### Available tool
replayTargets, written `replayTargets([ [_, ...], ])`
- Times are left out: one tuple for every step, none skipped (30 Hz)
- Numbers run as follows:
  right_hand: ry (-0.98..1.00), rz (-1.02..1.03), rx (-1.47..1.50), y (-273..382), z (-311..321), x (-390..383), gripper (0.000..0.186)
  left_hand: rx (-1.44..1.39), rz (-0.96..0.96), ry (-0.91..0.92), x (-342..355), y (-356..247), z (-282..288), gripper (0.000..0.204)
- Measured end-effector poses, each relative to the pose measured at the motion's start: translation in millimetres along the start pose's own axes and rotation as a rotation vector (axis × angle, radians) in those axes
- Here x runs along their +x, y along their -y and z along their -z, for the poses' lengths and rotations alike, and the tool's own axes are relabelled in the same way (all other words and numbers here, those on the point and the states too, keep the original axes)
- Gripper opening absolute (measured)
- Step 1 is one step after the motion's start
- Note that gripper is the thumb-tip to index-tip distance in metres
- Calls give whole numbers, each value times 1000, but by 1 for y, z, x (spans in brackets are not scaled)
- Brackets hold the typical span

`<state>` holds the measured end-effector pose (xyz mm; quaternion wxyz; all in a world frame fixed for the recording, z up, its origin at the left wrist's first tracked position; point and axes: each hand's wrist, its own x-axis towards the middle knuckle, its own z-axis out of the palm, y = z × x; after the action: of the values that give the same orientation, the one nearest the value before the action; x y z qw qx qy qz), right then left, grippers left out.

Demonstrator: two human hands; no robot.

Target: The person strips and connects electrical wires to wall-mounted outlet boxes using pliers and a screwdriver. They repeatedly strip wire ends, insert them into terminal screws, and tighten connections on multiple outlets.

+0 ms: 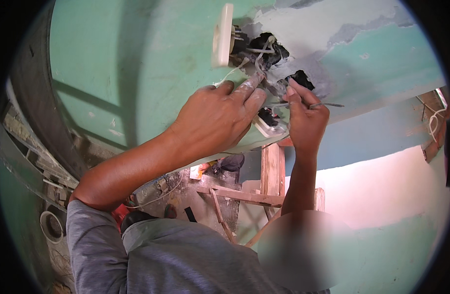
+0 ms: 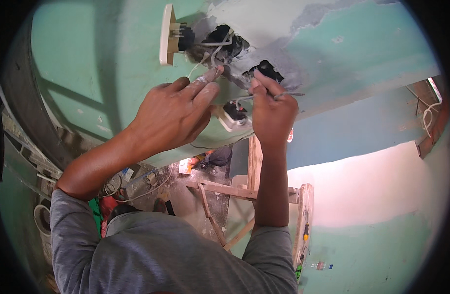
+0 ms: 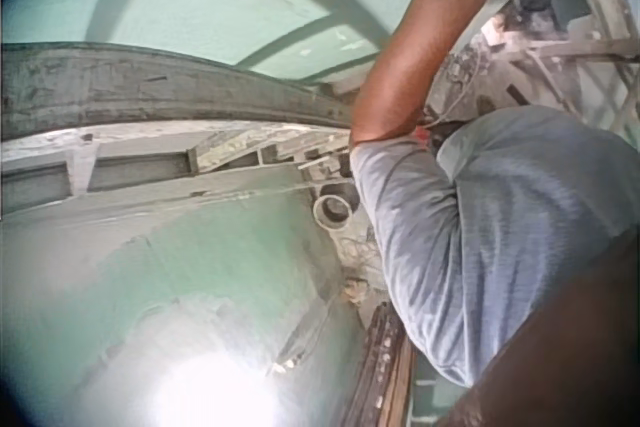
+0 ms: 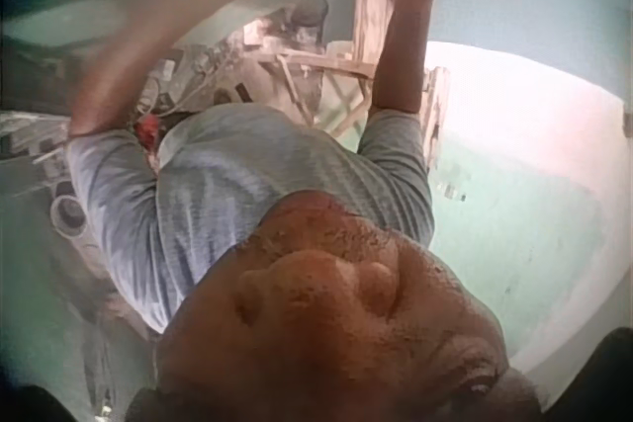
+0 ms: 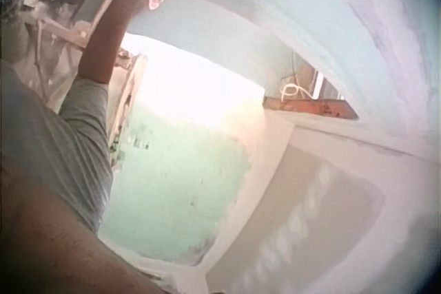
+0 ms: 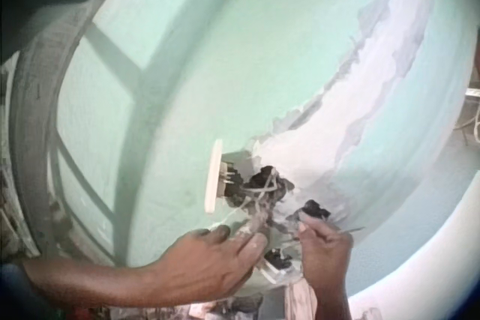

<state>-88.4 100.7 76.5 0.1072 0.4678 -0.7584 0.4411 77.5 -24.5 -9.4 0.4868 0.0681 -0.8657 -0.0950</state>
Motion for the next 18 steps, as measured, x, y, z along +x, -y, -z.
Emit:
replayTargets([
  [0,7,-2,-1,-2,0,24,-7,10,-34,0,-2,-1,34],
  [15,13,16,-2,-5,0,24,-13,20,-69,0,-4,-3,33],
  [20,20,36,-3,-6,0,25,-20,19,-103,1,-6,-3,32],
  [25,26,56,-3,-5,1,25,-17,30,-116,2,-9,-3,33],
  [40,35,24,-2,-1,2,25,-14,40,-130,2,-12,-3,35],
  [57,45,-9,0,1,4,26,-11,52,-145,2,-16,-4,36],
  [74,56,-42,-1,5,4,27,-37,78,-191,3,-20,-3,34],
  [47,96,-56,-4,8,2,27,-63,104,-237,5,-25,-3,32],
  [23,135,-71,-9,10,0,28,-90,134,-283,6,-30,-2,31],
  [-1,173,-86,-12,13,-2,29,-151,140,-301,8,-36,-1,31],
  [-2,173,-120,-10,20,-8,29,-213,145,-319,10,-42,1,32],
  [8,181,-132,-4,23,-17,30,-250,159,-337,8,-46,2,32],
  [1,176,-168,0,32,-26,31,-414,221,-317,10,-56,2,33],
  [36,160,-162,-1,36,-32,28,-579,284,-293,11,-68,0,34],
  [68,144,-143,-5,35,-39,25,-732,343,-262,12,-77,-1,34],
  [98,129,-125,-6,34,-46,23,-740,337,-254,11,-84,-4,35],
  [133,179,-140,-5,35,-54,23,-749,330,-245,9,-89,-10,36],
  [161,226,-156,-4,35,-63,25,-761,320,-230,6,-94,-16,37],
])
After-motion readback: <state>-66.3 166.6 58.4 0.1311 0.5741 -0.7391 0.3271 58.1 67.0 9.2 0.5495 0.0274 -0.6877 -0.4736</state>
